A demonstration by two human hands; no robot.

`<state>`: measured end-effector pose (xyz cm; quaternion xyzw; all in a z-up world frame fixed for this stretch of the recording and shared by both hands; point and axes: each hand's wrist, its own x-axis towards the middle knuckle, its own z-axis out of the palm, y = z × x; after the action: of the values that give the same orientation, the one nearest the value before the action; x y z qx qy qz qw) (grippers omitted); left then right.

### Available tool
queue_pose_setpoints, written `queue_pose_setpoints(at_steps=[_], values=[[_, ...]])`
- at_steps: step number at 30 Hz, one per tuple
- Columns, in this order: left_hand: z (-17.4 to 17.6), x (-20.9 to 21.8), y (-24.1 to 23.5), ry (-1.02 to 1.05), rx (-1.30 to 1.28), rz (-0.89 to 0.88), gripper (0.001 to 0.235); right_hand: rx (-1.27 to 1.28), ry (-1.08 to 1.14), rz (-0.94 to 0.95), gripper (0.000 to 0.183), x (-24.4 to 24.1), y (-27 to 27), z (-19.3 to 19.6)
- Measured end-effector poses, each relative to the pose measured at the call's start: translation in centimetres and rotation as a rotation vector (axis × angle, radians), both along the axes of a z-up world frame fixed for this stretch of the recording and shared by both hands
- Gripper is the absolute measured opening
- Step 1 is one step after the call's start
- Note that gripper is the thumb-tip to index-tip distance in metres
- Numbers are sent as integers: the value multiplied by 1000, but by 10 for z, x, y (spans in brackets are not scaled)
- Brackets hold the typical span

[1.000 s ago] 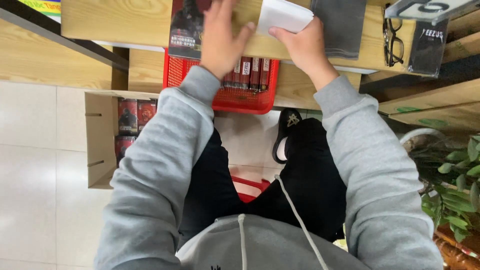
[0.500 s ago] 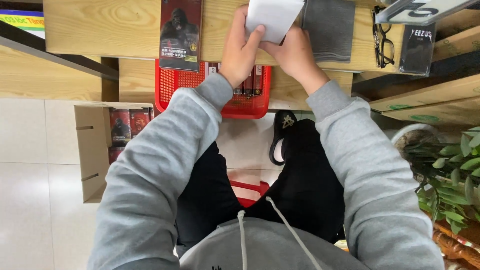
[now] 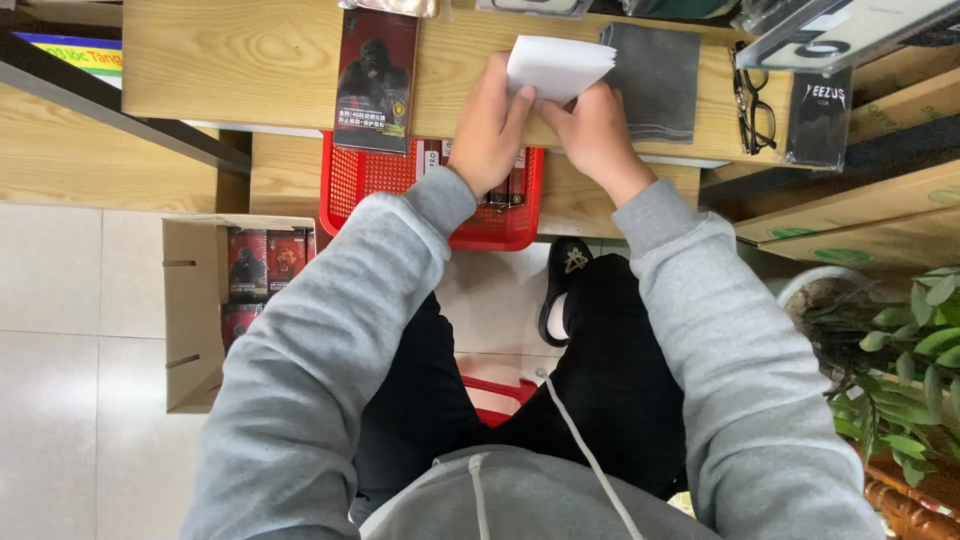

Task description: The person wipes a red product box with a gray cloth, then opens it and removes a white paper sleeve containing a black phone case. They inspect the case, remove it from the sleeve, and place the sleeve on the table. The person repeats the process with a second identical phone case, inspecting both cases and handling the packaging materials.

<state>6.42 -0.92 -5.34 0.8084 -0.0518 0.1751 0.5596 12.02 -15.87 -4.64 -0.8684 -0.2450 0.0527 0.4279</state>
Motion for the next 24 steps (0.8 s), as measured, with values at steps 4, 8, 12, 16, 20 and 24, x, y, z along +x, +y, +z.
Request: queue_pose_setpoints(at_steps=[4,8,12,16,20,24], values=[[-11,0,3,63,29,-44,16,-16,63,17,25,-7,-2,2],[7,-4,12,94,54,-57,20,-15,83,32,32,-13,-6,22],[13,-4,29,154,79,-190,24,-123,273,153,34,-18,-13,39],[-2,0,39,417,134,-263,30,-225,656,207,40,-19,-13,41],[-17,9,41,530,90,-163,25,-179,715,179,30,-16,-11,33],[-31,22,39,486,-50,139,41,67,682,-33,20,-14,-1,28]])
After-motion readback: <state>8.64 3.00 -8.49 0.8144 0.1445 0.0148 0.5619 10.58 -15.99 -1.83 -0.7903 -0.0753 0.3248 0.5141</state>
